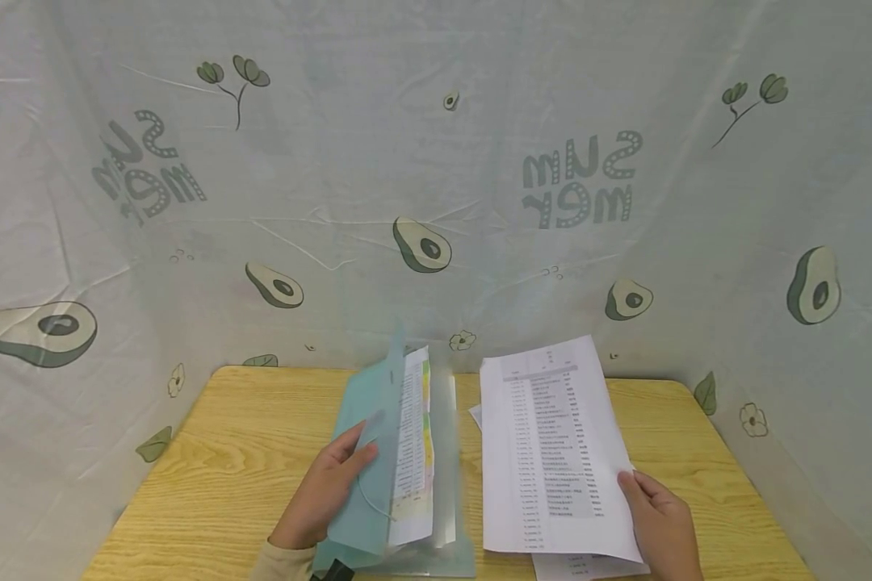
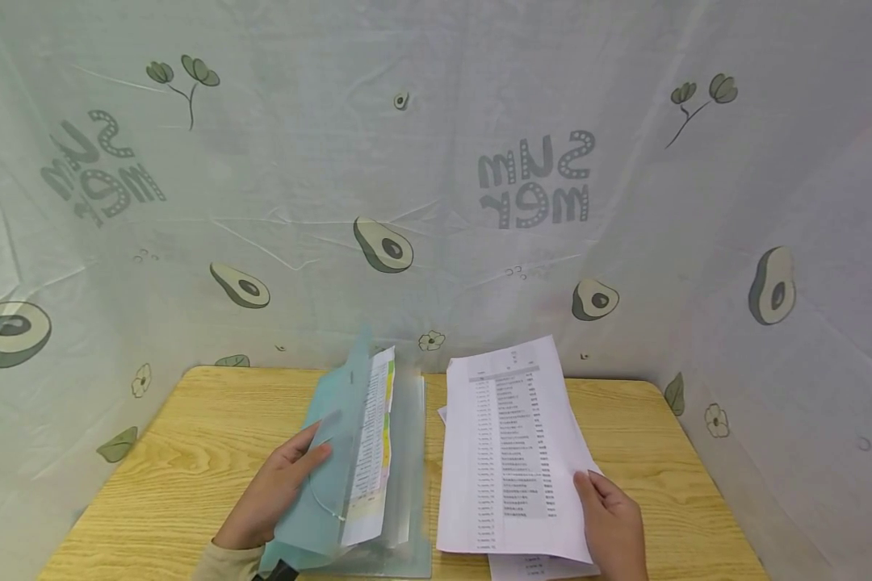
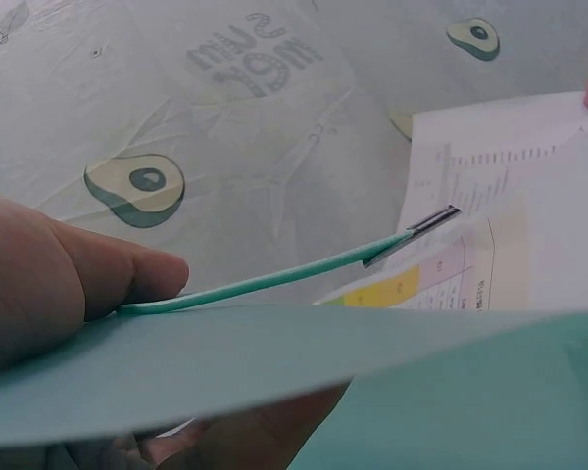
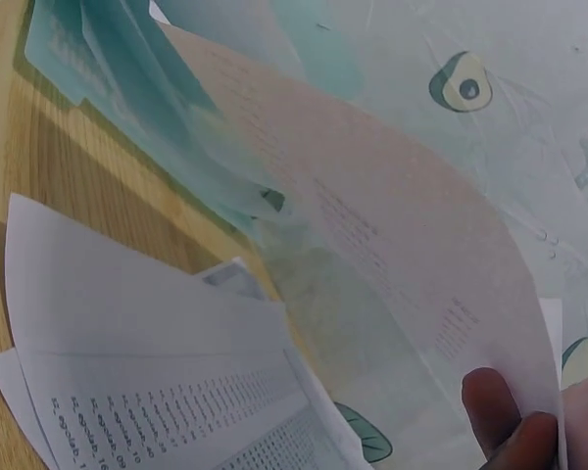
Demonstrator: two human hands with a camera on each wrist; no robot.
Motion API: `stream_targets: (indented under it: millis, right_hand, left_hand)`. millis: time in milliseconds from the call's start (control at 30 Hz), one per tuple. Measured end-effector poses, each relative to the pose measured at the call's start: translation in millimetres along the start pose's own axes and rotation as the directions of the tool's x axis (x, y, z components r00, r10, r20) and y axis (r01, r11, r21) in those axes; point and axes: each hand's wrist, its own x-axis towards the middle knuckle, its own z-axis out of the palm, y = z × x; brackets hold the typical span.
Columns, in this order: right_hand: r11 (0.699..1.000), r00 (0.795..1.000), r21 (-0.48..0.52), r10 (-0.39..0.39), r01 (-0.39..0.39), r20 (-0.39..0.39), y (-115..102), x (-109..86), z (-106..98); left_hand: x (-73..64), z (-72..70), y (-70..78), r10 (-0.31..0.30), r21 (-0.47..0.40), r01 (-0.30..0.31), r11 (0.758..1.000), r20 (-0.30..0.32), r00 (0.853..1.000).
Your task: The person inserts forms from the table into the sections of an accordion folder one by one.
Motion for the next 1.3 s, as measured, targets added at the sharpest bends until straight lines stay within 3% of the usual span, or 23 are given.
stream_targets:
  millis: [400,667,967,1300]
  right_hand:
    - [0.997,1.0,0.082,-0.015,0.016,-0.004,-13,-10.6,7]
    - [0.993,0.997,0.119,-0.034,0.026,0.066,-23,-16.8,14]
    - [0.99,0.996,0.137,-0.049,0.037,0.081,-28,-21.1,23]
    - [0.991,0.994,0.093,-0.094,0.099,-0.05,-35,-24.1,20]
  left_hand:
    - [-1.0,1.9,1.2,0.015,-0.024,-0.015,1.0,-0.013,1.0]
    - [-0.6,2.3,0.4,0.031,-0.021,-0.031,0.999,-0.003,1.0]
    - [0.8,1.6,-2.4,0.036,0.005,-0.036,0.999,0.008,0.999]
    - [1.5,-0.4,-4.0,0.041,-0.018,-0.04,0.999,0.029,0.999]
